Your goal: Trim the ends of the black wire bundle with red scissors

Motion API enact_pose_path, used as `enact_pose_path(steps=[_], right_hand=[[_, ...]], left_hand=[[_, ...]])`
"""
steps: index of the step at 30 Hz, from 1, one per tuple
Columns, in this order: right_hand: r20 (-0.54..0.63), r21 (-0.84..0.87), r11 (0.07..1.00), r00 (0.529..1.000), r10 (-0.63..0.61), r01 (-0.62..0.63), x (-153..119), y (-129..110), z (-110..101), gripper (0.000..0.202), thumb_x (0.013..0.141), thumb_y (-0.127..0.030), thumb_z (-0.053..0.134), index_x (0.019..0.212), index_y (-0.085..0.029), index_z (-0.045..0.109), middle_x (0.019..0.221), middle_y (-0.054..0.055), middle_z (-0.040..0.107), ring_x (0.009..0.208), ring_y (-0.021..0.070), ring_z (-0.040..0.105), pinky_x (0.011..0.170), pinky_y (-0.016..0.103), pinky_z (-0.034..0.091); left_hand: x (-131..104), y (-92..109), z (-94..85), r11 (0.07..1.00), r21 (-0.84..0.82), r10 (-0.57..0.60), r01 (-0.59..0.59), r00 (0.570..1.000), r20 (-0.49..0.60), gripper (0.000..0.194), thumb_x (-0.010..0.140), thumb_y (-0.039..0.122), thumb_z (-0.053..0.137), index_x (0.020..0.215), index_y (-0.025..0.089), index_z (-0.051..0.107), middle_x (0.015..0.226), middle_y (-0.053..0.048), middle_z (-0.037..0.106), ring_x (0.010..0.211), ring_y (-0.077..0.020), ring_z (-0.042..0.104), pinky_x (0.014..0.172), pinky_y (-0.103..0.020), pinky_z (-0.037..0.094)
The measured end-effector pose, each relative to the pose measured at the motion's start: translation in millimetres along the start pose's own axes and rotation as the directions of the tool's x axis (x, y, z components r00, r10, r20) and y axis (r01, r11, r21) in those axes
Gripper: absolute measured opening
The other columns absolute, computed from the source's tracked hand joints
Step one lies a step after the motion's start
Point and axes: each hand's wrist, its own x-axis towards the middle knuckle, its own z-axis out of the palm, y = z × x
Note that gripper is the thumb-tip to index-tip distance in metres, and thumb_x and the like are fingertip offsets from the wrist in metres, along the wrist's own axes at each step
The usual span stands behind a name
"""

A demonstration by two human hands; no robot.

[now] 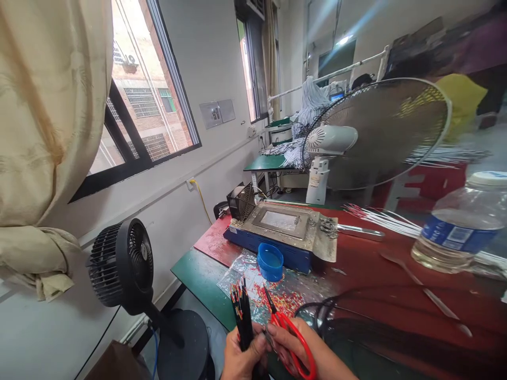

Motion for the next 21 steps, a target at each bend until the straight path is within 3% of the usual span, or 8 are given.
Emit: enact_pose_path(steps=[9, 15, 18, 21], right_hand=[[-0.011, -0.213, 0.977, 1.0, -0.024, 0.022, 15, 23, -6, 0.054, 0.061, -0.07, 0.054, 0.055, -0.017, 0.046, 0.039, -0.006, 0.042, 0.032, 0.0044, 0.037, 0.034, 0.017, 0.028], [-0.082, -0.087, 0.995, 0.995, -0.06, 0.053, 13, 15, -8, 0.053, 0.063, -0.067, 0.056, 0.056, -0.015, 0.049, 0.043, -0.005, 0.043, 0.036, 0.0042, 0.038, 0.037, 0.017, 0.027], [-0.157, 0.0, 0.998, 0.985, -0.069, 0.07, 15, 18, -10, 0.052, 0.059, -0.066, 0.06, 0.066, -0.015, 0.056, 0.045, -0.005, 0.046, 0.037, 0.0061, 0.04, 0.039, 0.018, 0.029], [-0.151, 0.031, 0.996, 0.985, -0.078, 0.084, 17, 23, -12, 0.052, 0.059, -0.063, 0.063, 0.079, -0.014, 0.062, 0.05, -0.003, 0.051, 0.041, 0.0087, 0.045, 0.041, 0.02, 0.031]], left_hand=[[-1, 3, 2.7, 0.998, 0.059, -0.013, 0.018, 0.996, -0.089, 0.045, 0.045, 0.048, 0.074, 0.067, 0.011, 0.06, 0.033, 0.005, 0.046, 0.029, -0.002, 0.033, 0.036, -0.019, 0.019], [-4, 10, 8.3, 0.998, -0.058, -0.016, 0.014, 0.999, -0.045, 0.036, 0.045, 0.042, 0.077, 0.058, 0.011, 0.063, 0.043, 0.001, 0.056, 0.032, -0.0019, 0.038, 0.035, -0.019, 0.021], [-2, 8, 6.3, 0.997, -0.069, -0.031, 0.03, 1.0, -0.006, 0.035, 0.046, 0.042, 0.076, 0.058, 0.011, 0.064, 0.043, 0.0, 0.057, 0.032, -0.0022, 0.039, 0.035, -0.019, 0.021], [-1, 5, 3.2, 0.998, -0.049, -0.042, 0.042, 0.999, 0.009, 0.036, 0.047, 0.042, 0.075, 0.061, 0.011, 0.065, 0.044, 0.0, 0.056, 0.031, -0.0031, 0.039, 0.033, -0.019, 0.022]])
